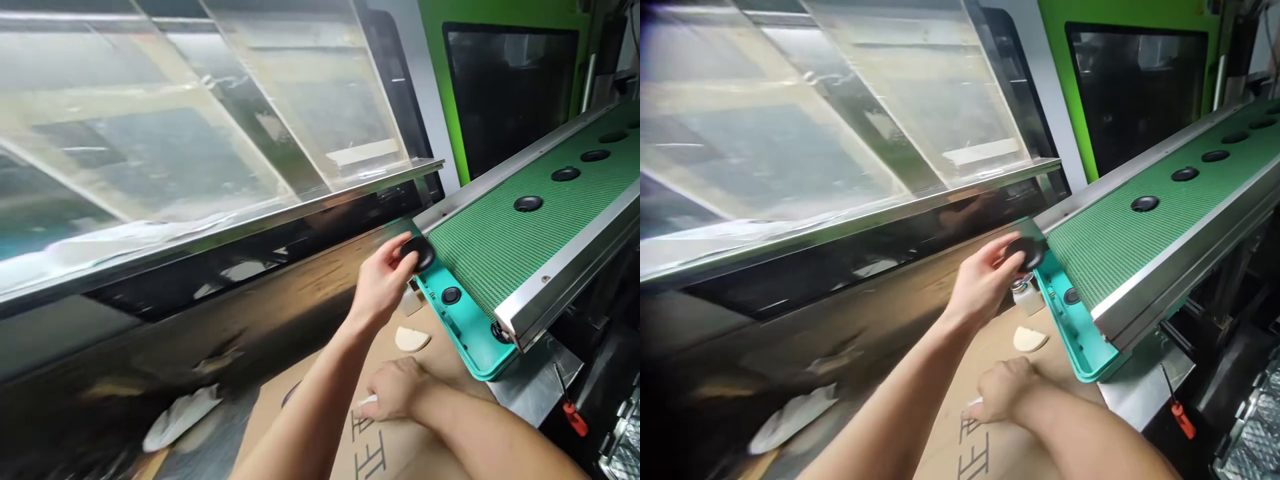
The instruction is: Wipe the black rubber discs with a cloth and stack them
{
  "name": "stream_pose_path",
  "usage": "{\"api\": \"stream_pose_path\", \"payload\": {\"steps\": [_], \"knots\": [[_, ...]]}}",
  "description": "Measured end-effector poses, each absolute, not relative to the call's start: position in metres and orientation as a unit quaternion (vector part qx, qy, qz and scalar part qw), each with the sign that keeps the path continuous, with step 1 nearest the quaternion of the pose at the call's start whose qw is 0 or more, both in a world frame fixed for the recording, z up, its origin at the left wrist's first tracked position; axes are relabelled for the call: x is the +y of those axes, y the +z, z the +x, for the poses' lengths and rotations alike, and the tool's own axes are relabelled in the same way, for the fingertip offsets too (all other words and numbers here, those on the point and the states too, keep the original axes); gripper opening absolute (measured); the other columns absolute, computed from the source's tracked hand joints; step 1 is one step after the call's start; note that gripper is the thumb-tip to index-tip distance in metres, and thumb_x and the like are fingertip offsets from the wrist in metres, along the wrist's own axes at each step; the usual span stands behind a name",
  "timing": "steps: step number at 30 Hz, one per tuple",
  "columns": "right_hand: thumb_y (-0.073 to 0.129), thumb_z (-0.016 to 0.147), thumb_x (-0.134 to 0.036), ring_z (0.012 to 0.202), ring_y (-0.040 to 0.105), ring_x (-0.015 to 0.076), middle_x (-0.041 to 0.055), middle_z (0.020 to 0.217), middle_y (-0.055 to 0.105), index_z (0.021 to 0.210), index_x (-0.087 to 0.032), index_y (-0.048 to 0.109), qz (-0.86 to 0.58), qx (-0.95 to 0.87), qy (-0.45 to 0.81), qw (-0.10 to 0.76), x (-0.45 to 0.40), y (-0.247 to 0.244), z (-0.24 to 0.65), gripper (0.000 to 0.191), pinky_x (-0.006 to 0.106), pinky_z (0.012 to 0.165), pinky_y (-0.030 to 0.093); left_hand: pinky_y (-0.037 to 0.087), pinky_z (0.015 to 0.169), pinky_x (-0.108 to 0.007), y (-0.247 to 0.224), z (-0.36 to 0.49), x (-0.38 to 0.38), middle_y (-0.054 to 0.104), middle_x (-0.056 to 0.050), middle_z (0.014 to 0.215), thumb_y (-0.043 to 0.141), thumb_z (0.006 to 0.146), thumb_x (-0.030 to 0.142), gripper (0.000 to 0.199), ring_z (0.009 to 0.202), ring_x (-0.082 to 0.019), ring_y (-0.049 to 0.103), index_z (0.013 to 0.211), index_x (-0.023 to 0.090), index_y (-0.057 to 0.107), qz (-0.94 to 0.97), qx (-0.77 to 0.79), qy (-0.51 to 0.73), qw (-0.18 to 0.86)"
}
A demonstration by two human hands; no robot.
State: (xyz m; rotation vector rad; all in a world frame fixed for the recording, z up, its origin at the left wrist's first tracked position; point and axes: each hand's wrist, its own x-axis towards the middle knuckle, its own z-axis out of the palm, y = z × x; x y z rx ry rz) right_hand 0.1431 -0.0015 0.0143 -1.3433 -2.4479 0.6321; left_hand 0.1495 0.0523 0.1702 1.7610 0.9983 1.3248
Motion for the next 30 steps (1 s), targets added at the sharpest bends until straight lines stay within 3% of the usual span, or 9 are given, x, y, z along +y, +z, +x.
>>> {"api": "stream_pose_path", "payload": {"steps": [2, 5, 8, 11, 14, 18, 22, 25, 30], "knots": [[0.05, 0.09, -0.06, 0.088, 0.069, 0.0286, 0.0116, 0.091, 0.074, 0.085, -0.019, 0.075, -0.47, -0.847, 0.224, 0.111, 0.0, 0.022, 0.146, 0.048, 0.039, 0.076, 0.053, 0.057, 0.079, -0.031, 0.14, 0.094, 0.034, 0.071, -0.006, 0.098, 0.077, 0.073, 0.032, 0.038, 0.086, -0.017, 0.067, 0.105, 0.014, 0.069, 0.548, 0.411, 0.569, 0.455], [0.045, 0.096, -0.045, 0.105, 0.063, 0.03, 0.0147, 0.107, 0.071, 0.096, -0.018, 0.074, -0.531, -0.819, 0.139, 0.168, 0.003, 0.028, 0.157, 0.04, 0.04, 0.084, 0.051, 0.059, 0.075, -0.029, 0.081, 0.028, 0.013, 0.069, 0.0, 0.083, 0.074, 0.077, 0.023, 0.012, 0.071, -0.012, 0.066, 0.083, 0.016, 0.066, 0.323, 0.459, 0.657, 0.504], [0.056, 0.091, -0.03, 0.118, 0.054, 0.0319, 0.0169, 0.123, 0.064, 0.114, -0.018, 0.069, -0.608, -0.769, 0.067, 0.187, 0.01, 0.027, 0.175, 0.029, 0.043, 0.095, 0.044, 0.061, 0.074, -0.031, 0.026, 0.003, -0.003, 0.073, -0.008, 0.094, 0.061, 0.087, 0.015, 0.004, 0.081, -0.017, 0.072, 0.087, 0.015, 0.065, 0.233, 0.48, 0.65, 0.541], [0.054, 0.093, -0.026, 0.108, 0.058, 0.0269, 0.0139, 0.111, 0.068, 0.112, -0.019, 0.067, -0.61, -0.766, 0.084, 0.186, 0.018, 0.026, 0.185, 0.025, 0.038, 0.093, 0.043, 0.058, 0.064, -0.025, -0.003, 0.009, -0.012, 0.074, -0.011, 0.099, 0.06, 0.089, 0.014, 0.01, 0.082, -0.019, 0.074, 0.099, 0.016, 0.06, 0.224, 0.463, 0.644, 0.566], [0.051, 0.097, -0.034, 0.107, 0.058, 0.0224, 0.0092, 0.11, 0.067, 0.119, -0.021, 0.064, -0.571, -0.769, 0.106, 0.269, 0.013, 0.025, 0.17, 0.028, 0.032, 0.094, 0.042, 0.059, 0.065, -0.027, -0.007, 0.019, -0.013, 0.074, -0.01, 0.097, 0.056, 0.095, 0.027, 0.017, 0.083, -0.019, 0.074, 0.109, 0.017, 0.058, 0.201, 0.401, 0.65, 0.614], [0.051, 0.097, -0.036, 0.11, 0.054, 0.0251, 0.0106, 0.117, 0.063, 0.125, -0.021, 0.064, -0.535, -0.791, 0.094, 0.282, -0.02, 0.017, 0.126, 0.034, 0.034, 0.096, 0.042, 0.058, 0.089, -0.042, 0.001, 0.018, -0.013, 0.073, -0.016, 0.102, 0.036, 0.1, 0.047, 0.047, 0.1, -0.026, 0.071, 0.102, 0.011, 0.066, 0.126, 0.302, 0.615, 0.717], [0.044, 0.098, -0.029, 0.113, 0.049, 0.0285, 0.013, 0.133, 0.055, 0.133, -0.021, 0.059, -0.521, -0.819, 0.032, 0.237, -0.036, 0.016, 0.102, 0.039, 0.04, 0.099, 0.04, 0.053, 0.1, -0.042, 0.002, 0.008, -0.013, 0.072, -0.015, 0.109, 0.037, 0.1, 0.041, 0.042, 0.106, -0.025, 0.069, 0.104, 0.012, 0.067, 0.075, 0.254, 0.59, 0.763], [0.039, 0.1, -0.03, 0.108, 0.051, 0.0278, 0.0139, 0.123, 0.061, 0.132, -0.019, 0.06, -0.574, -0.796, 0.032, 0.192, -0.027, 0.021, 0.103, 0.039, 0.04, 0.098, 0.041, 0.052, 0.102, -0.035, -0.001, 0.006, -0.009, 0.073, -0.012, 0.107, 0.041, 0.098, 0.028, 0.032, 0.106, -0.02, 0.069, 0.104, 0.012, 0.068, 0.069, 0.236, 0.625, 0.741], [0.039, 0.101, -0.034, 0.111, 0.05, 0.0289, 0.0138, 0.13, 0.058, 0.137, -0.021, 0.057, -0.555, -0.814, 0.013, 0.172, -0.022, 0.024, 0.107, 0.043, 0.039, 0.097, 0.041, 0.054, 0.099, -0.043, -0.002, 0.011, -0.004, 0.073, -0.014, 0.102, 0.041, 0.093, 0.022, 0.033, 0.104, -0.025, 0.07, 0.106, 0.01, 0.069, 0.076, 0.244, 0.604, 0.755]]}}
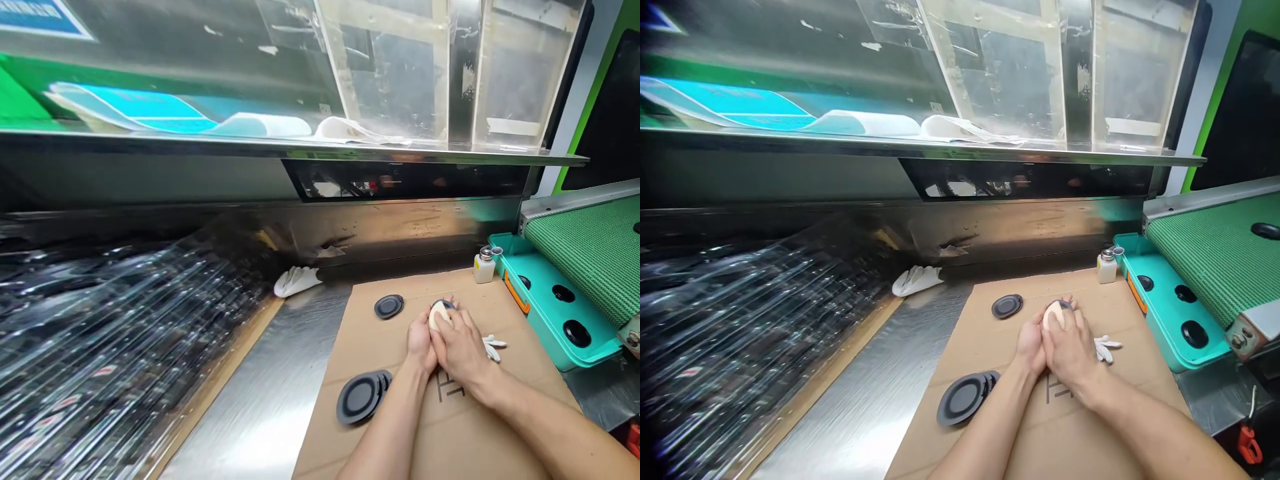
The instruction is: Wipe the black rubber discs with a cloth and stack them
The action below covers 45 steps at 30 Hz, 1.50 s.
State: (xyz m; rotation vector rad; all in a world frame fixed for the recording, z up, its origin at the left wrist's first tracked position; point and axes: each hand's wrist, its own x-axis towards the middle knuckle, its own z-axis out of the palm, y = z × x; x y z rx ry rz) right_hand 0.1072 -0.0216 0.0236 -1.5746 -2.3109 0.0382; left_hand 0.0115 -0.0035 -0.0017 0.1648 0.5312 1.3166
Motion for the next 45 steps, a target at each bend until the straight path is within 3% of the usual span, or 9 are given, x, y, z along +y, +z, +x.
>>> {"api": "stream_pose_path", "payload": {"steps": [4, 7, 10, 16, 26, 33, 36, 40, 45], "knots": [[0.039, 0.1, -0.03, 0.105, 0.053, 0.0283, 0.015, 0.117, 0.064, 0.129, -0.018, 0.062, -0.576, -0.802, 0.017, 0.157, -0.025, 0.021, 0.105, 0.039, 0.04, 0.094, 0.042, 0.055, 0.098, -0.042, 0.002, 0.014, -0.005, 0.072, -0.015, 0.108, 0.039, 0.095, 0.021, 0.035, 0.103, -0.024, 0.07, 0.112, 0.01, 0.067, 0.066, 0.236, 0.616, 0.748], [0.044, 0.098, -0.029, 0.108, 0.051, 0.0299, 0.0158, 0.127, 0.059, 0.133, -0.019, 0.059, -0.512, -0.835, -0.01, 0.2, -0.019, 0.016, 0.11, 0.04, 0.042, 0.094, 0.041, 0.055, 0.099, -0.043, 0.002, 0.014, -0.007, 0.072, -0.015, 0.112, 0.038, 0.099, 0.027, 0.035, 0.106, -0.025, 0.069, 0.113, 0.011, 0.066, 0.049, 0.239, 0.606, 0.757], [0.047, 0.096, -0.027, 0.104, 0.054, 0.0279, 0.0144, 0.111, 0.065, 0.121, -0.019, 0.065, -0.568, -0.789, 0.035, 0.23, 0.002, 0.014, 0.13, 0.031, 0.042, 0.094, 0.042, 0.055, 0.097, -0.042, 0.001, 0.013, -0.008, 0.071, -0.016, 0.115, 0.037, 0.101, 0.027, 0.035, 0.107, -0.024, 0.069, 0.115, 0.011, 0.064, 0.047, 0.248, 0.61, 0.751], [0.065, 0.076, -0.025, 0.114, 0.057, 0.0236, 0.0102, 0.123, 0.06, 0.132, -0.02, 0.055, -0.529, -0.739, 0.169, 0.382, 0.019, 0.026, 0.168, 0.057, 0.035, 0.097, 0.046, 0.059, 0.083, -0.042, 0.0, 0.014, -0.004, 0.07, -0.018, 0.118, 0.035, 0.102, 0.028, 0.035, 0.1, -0.026, 0.071, 0.118, 0.011, 0.061, 0.052, 0.264, 0.621, 0.736], [0.059, 0.085, -0.035, 0.073, 0.063, 0.0149, 0.0024, 0.088, 0.071, 0.101, -0.018, 0.07, -0.484, -0.713, 0.374, 0.342, 0.004, 0.028, 0.151, 0.026, 0.023, 0.063, 0.048, 0.053, 0.095, -0.036, -0.001, 0.019, -0.004, 0.071, -0.014, 0.111, 0.038, 0.101, 0.029, 0.031, 0.101, -0.021, 0.069, 0.104, 0.013, 0.064, 0.074, 0.253, 0.63, 0.73], [0.066, 0.076, -0.03, 0.071, 0.061, 0.014, 0.003, 0.083, 0.07, 0.09, -0.014, 0.073, -0.463, -0.682, 0.462, 0.327, 0.017, 0.016, 0.147, 0.022, 0.021, 0.061, 0.045, 0.052, 0.098, -0.043, 0.0, 0.019, -0.006, 0.07, -0.016, 0.115, 0.039, 0.1, 0.03, 0.031, 0.106, -0.025, 0.069, 0.105, 0.014, 0.065, 0.078, 0.268, 0.62, 0.733], [0.065, 0.077, -0.029, 0.069, 0.062, 0.015, 0.0031, 0.08, 0.071, 0.091, -0.015, 0.074, -0.49, -0.706, 0.429, 0.28, 0.015, 0.027, 0.159, 0.022, 0.022, 0.061, 0.045, 0.053, 0.098, -0.044, 0.0, 0.019, -0.007, 0.07, -0.016, 0.115, 0.039, 0.1, 0.03, 0.03, 0.106, -0.025, 0.068, 0.102, 0.014, 0.065, 0.067, 0.26, 0.613, 0.744], [0.055, 0.088, -0.032, 0.088, 0.066, 0.0189, 0.0039, 0.099, 0.074, 0.11, -0.021, 0.07, -0.536, -0.733, 0.257, 0.33, 0.002, 0.034, 0.148, 0.028, 0.026, 0.077, 0.048, 0.055, 0.096, -0.039, 0.0, 0.02, -0.005, 0.073, -0.014, 0.105, 0.038, 0.101, 0.029, 0.033, 0.098, -0.022, 0.07, 0.101, 0.013, 0.066, 0.065, 0.252, 0.622, 0.739], [0.044, 0.097, -0.045, 0.089, 0.068, 0.0247, 0.0056, 0.101, 0.074, 0.135, -0.033, 0.055, -0.61, -0.757, 0.12, 0.202, -0.008, 0.029, 0.118, 0.041, 0.033, 0.079, 0.046, 0.054, 0.098, -0.036, 0.0, 0.02, -0.006, 0.073, -0.011, 0.109, 0.034, 0.103, 0.031, 0.037, 0.099, -0.02, 0.07, 0.106, 0.014, 0.067, 0.044, 0.228, 0.638, 0.734]]}}
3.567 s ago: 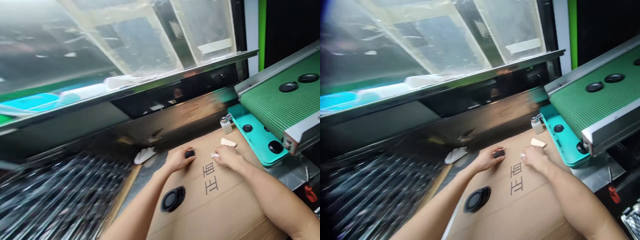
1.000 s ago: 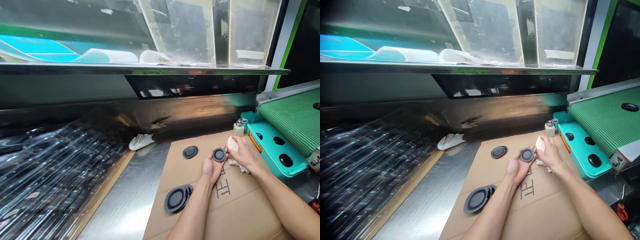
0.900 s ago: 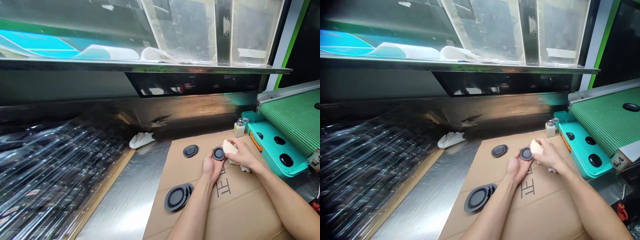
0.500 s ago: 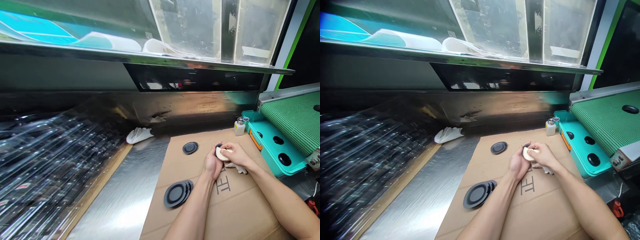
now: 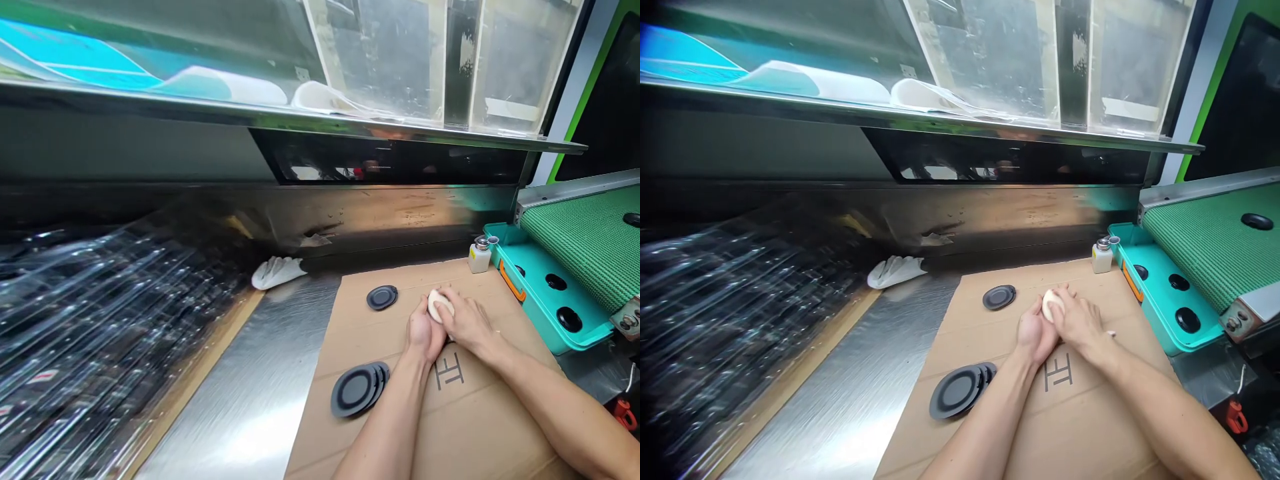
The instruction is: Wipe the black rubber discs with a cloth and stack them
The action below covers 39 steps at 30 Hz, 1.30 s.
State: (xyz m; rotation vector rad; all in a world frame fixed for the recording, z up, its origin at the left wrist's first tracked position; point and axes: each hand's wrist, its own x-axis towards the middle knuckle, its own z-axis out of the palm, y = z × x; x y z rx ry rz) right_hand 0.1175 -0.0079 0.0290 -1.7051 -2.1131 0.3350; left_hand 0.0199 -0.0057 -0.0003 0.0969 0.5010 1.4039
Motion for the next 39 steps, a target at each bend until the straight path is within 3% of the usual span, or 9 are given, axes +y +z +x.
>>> {"api": "stream_pose_path", "payload": {"steps": [3, 7, 13, 18, 22, 29, 33, 37, 39], "knots": [[0.037, 0.1, -0.048, 0.088, 0.068, 0.0269, 0.0076, 0.1, 0.074, 0.138, -0.033, 0.051, -0.663, -0.726, 0.071, 0.172, -0.006, 0.029, 0.114, 0.043, 0.034, 0.076, 0.045, 0.053, 0.099, -0.035, 0.001, 0.02, -0.007, 0.073, -0.012, 0.11, 0.033, 0.103, 0.03, 0.039, 0.102, -0.02, 0.069, 0.11, 0.013, 0.067, 0.044, 0.23, 0.646, 0.726], [0.04, 0.099, -0.049, 0.087, 0.069, 0.025, 0.0055, 0.106, 0.074, 0.14, -0.036, 0.049, -0.611, -0.771, 0.078, 0.161, -0.006, 0.03, 0.118, 0.044, 0.032, 0.077, 0.044, 0.054, 0.098, -0.038, 0.0, 0.018, -0.006, 0.071, -0.016, 0.118, 0.034, 0.103, 0.033, 0.041, 0.107, -0.023, 0.069, 0.113, 0.01, 0.067, 0.037, 0.22, 0.631, 0.743], [0.041, 0.099, -0.049, 0.09, 0.069, 0.0256, 0.0055, 0.102, 0.074, 0.132, -0.034, 0.057, -0.617, -0.759, 0.085, 0.19, -0.001, 0.032, 0.128, 0.039, 0.031, 0.078, 0.044, 0.057, 0.095, -0.039, -0.003, 0.017, -0.004, 0.071, -0.016, 0.117, 0.033, 0.103, 0.029, 0.04, 0.106, -0.023, 0.069, 0.12, 0.011, 0.065, 0.046, 0.23, 0.633, 0.738], [0.041, 0.099, -0.05, 0.093, 0.068, 0.0242, 0.0044, 0.1, 0.074, 0.125, -0.033, 0.061, -0.626, -0.741, 0.094, 0.225, 0.005, 0.031, 0.133, 0.037, 0.03, 0.078, 0.043, 0.055, 0.097, -0.039, -0.002, 0.02, -0.007, 0.072, -0.017, 0.114, 0.037, 0.102, 0.028, 0.038, 0.105, -0.024, 0.07, 0.116, 0.008, 0.066, 0.085, 0.24, 0.62, 0.742], [0.041, 0.099, -0.052, 0.09, 0.068, 0.024, 0.0042, 0.096, 0.074, 0.126, -0.033, 0.061, -0.625, -0.748, 0.091, 0.205, 0.006, 0.032, 0.135, 0.038, 0.03, 0.075, 0.042, 0.054, 0.099, -0.04, -0.004, 0.02, -0.007, 0.073, -0.016, 0.112, 0.036, 0.103, 0.027, 0.038, 0.106, -0.024, 0.069, 0.114, 0.008, 0.067, 0.086, 0.247, 0.62, 0.739], [0.045, 0.097, -0.05, 0.095, 0.068, 0.0239, 0.0037, 0.105, 0.074, 0.128, -0.034, 0.06, -0.604, -0.757, 0.115, 0.222, 0.003, 0.027, 0.138, 0.037, 0.03, 0.08, 0.044, 0.056, 0.096, -0.037, -0.003, 0.019, -0.006, 0.073, -0.017, 0.11, 0.035, 0.103, 0.028, 0.038, 0.101, -0.022, 0.071, 0.111, 0.007, 0.067, 0.069, 0.258, 0.626, 0.733], [0.047, 0.097, -0.045, 0.101, 0.068, 0.0251, 0.0056, 0.107, 0.074, 0.124, -0.03, 0.063, -0.631, -0.714, 0.126, 0.276, 0.011, 0.027, 0.148, 0.036, 0.032, 0.084, 0.047, 0.06, 0.089, -0.041, -0.002, 0.017, -0.006, 0.073, -0.016, 0.108, 0.033, 0.103, 0.027, 0.039, 0.094, -0.022, 0.072, 0.117, 0.01, 0.065, 0.057, 0.249, 0.636, 0.728], [0.05, 0.094, -0.038, 0.105, 0.066, 0.0218, 0.0036, 0.114, 0.072, 0.125, -0.026, 0.064, -0.555, -0.717, 0.194, 0.374, 0.01, 0.03, 0.158, 0.036, 0.032, 0.091, 0.049, 0.061, 0.086, -0.041, -0.003, 0.014, -0.005, 0.073, -0.015, 0.108, 0.032, 0.103, 0.027, 0.039, 0.094, -0.022, 0.072, 0.118, 0.012, 0.065, 0.042, 0.244, 0.646, 0.722], [0.054, 0.09, -0.036, 0.103, 0.067, 0.0218, 0.0034, 0.111, 0.072, 0.118, -0.023, 0.068, -0.527, -0.719, 0.244, 0.382, 0.007, 0.03, 0.16, 0.034, 0.033, 0.091, 0.051, 0.059, 0.089, -0.04, -0.003, 0.014, -0.004, 0.072, -0.014, 0.111, 0.032, 0.103, 0.029, 0.039, 0.098, -0.022, 0.071, 0.114, 0.013, 0.066, 0.046, 0.249, 0.647, 0.719]]}}
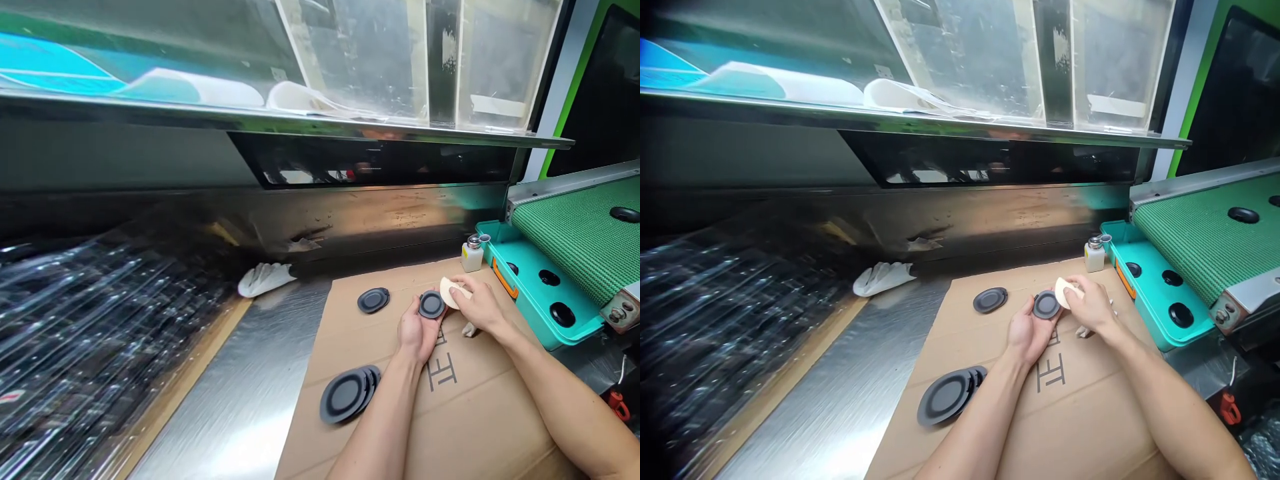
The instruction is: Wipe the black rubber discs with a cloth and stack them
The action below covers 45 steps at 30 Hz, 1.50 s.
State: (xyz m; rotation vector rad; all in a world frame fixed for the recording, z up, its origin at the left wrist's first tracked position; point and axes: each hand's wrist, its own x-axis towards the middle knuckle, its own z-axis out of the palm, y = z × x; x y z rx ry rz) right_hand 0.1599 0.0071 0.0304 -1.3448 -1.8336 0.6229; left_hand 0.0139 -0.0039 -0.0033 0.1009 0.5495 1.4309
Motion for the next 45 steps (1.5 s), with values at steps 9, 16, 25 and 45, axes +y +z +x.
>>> {"api": "stream_pose_path", "payload": {"steps": [9, 16, 25, 45], "knots": [[0.062, 0.083, -0.033, 0.079, 0.066, 0.0171, -0.0002, 0.085, 0.072, 0.09, -0.021, 0.076, -0.484, -0.763, 0.315, 0.29, 0.001, 0.03, 0.152, 0.02, 0.026, 0.071, 0.05, 0.054, 0.099, -0.044, 0.0, 0.021, -0.007, 0.072, -0.015, 0.109, 0.039, 0.101, 0.03, 0.034, 0.106, -0.025, 0.068, 0.099, 0.012, 0.068, 0.103, 0.276, 0.611, 0.735], [0.052, 0.094, -0.043, 0.09, 0.068, 0.0212, 0.0014, 0.099, 0.075, 0.119, -0.033, 0.069, -0.577, -0.768, 0.144, 0.239, -0.008, 0.04, 0.149, 0.031, 0.029, 0.08, 0.047, 0.057, 0.093, -0.037, 0.001, 0.017, -0.006, 0.073, -0.013, 0.095, 0.035, 0.103, 0.027, 0.037, 0.085, -0.018, 0.07, 0.093, 0.01, 0.067, 0.065, 0.27, 0.616, 0.737], [0.048, 0.096, -0.05, 0.098, 0.068, 0.0229, -0.0011, 0.11, 0.075, 0.124, -0.039, 0.067, -0.577, -0.773, 0.125, 0.231, 0.003, 0.034, 0.149, 0.035, 0.031, 0.085, 0.047, 0.059, 0.09, -0.038, 0.0, 0.016, -0.005, 0.074, -0.015, 0.098, 0.034, 0.103, 0.026, 0.037, 0.087, -0.019, 0.072, 0.101, 0.008, 0.067, 0.061, 0.274, 0.613, 0.738], [0.063, 0.083, -0.052, 0.087, 0.064, 0.0217, 0.0034, 0.097, 0.071, 0.098, -0.026, 0.068, -0.604, -0.785, 0.104, 0.083, 0.008, 0.058, 0.203, 0.03, 0.028, 0.069, 0.04, 0.06, 0.074, -0.042, 0.006, 0.006, -0.007, 0.068, -0.02, 0.118, 0.032, 0.102, 0.038, 0.04, 0.1, -0.03, 0.071, 0.104, 0.011, 0.061, 0.031, 0.264, 0.636, 0.724]]}}
